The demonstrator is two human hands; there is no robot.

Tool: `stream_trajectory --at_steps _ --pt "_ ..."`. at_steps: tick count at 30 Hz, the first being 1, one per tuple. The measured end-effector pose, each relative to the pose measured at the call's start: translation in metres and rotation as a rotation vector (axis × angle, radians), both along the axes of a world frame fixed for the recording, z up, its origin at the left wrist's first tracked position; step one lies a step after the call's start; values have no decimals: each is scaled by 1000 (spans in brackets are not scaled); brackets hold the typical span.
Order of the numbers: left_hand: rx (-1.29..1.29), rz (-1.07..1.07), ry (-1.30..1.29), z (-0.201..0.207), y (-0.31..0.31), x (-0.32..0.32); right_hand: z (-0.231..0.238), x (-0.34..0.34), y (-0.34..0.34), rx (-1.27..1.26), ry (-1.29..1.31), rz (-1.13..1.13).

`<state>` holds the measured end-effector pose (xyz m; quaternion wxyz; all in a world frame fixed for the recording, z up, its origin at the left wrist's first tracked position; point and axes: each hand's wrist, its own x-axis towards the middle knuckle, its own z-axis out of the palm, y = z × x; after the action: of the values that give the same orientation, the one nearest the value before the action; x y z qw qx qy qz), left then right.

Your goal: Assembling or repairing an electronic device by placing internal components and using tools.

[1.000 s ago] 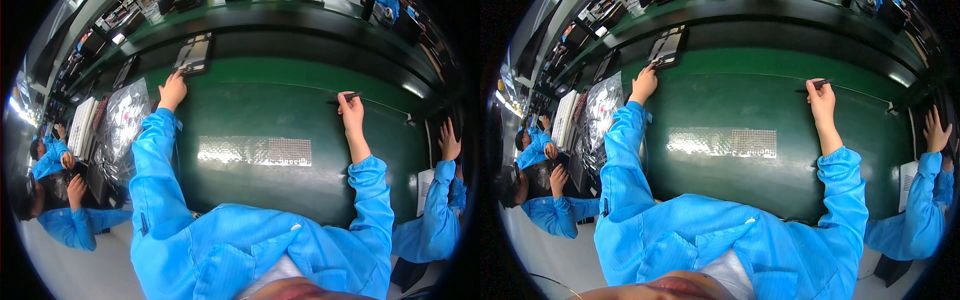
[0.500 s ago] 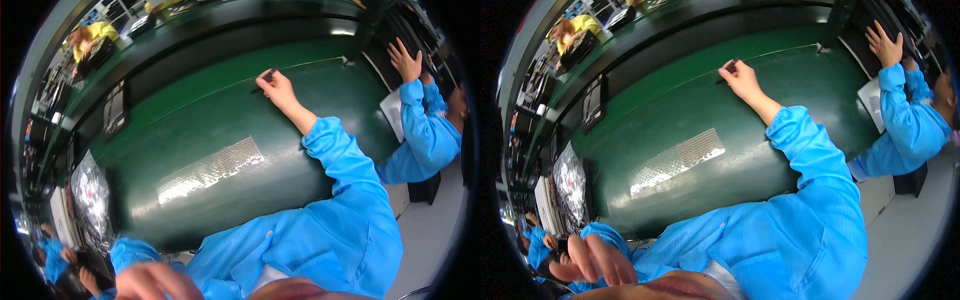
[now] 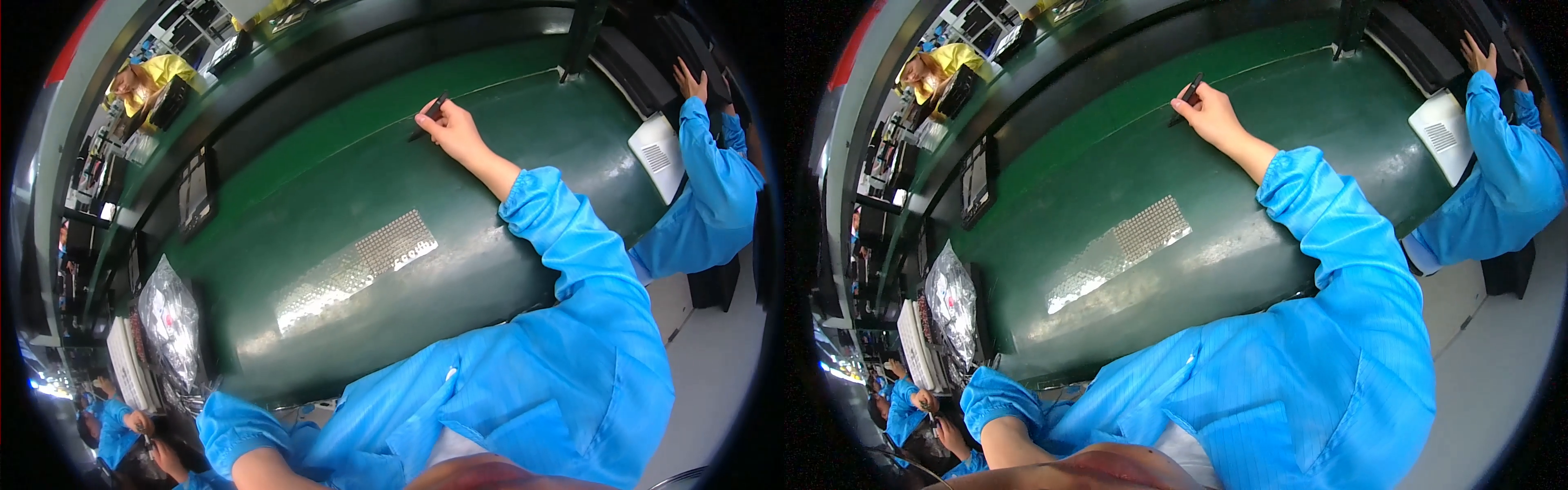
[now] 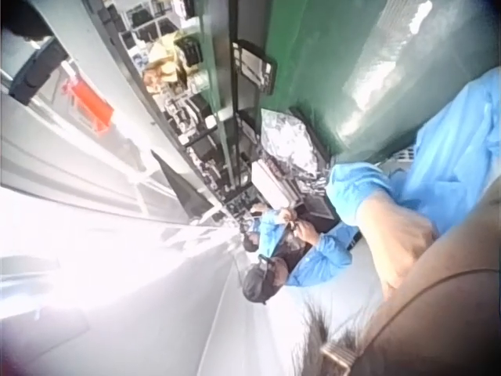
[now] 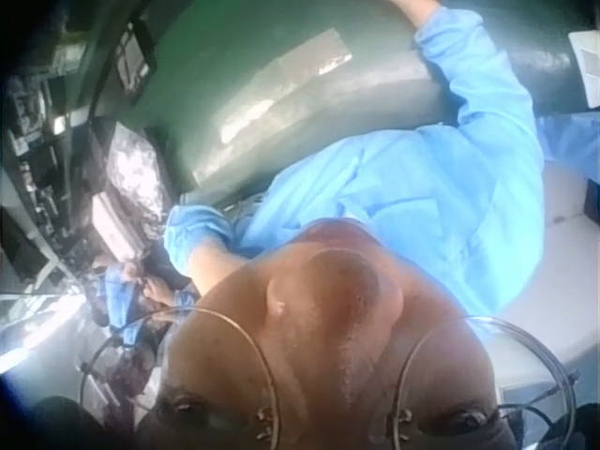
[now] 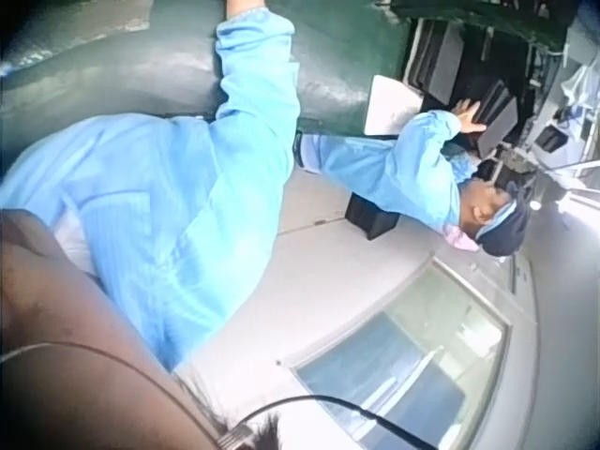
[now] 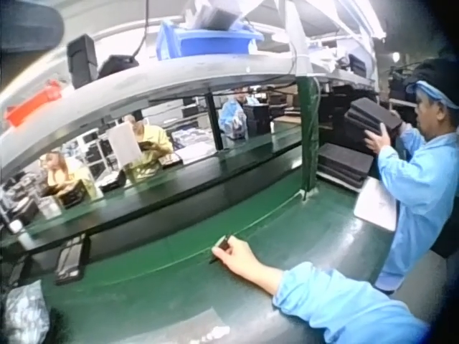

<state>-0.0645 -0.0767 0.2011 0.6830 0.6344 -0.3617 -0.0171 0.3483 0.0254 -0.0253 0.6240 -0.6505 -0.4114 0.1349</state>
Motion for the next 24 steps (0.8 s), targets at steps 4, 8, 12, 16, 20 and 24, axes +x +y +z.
stream_trajectory --at_steps 4,8,12,16,20,24 --pt "-20 29 229 8 14 3 -7 4 2 4 47 -4" --pt "-3 101 37 10 10 -2 -7 6 -1 30 50 12" --pt "-15 177 -140 6 18 -14 -14 6 8 73 37 51" --pt "-11 280 -333 5 18 -33 -10 9 7 59 15 45" --pt "70 412 -559 10 14 -57 -8 4 10 29 35 54" --pt "192 515 -791 23 -1 -76 -15 15 10 38 58 83"
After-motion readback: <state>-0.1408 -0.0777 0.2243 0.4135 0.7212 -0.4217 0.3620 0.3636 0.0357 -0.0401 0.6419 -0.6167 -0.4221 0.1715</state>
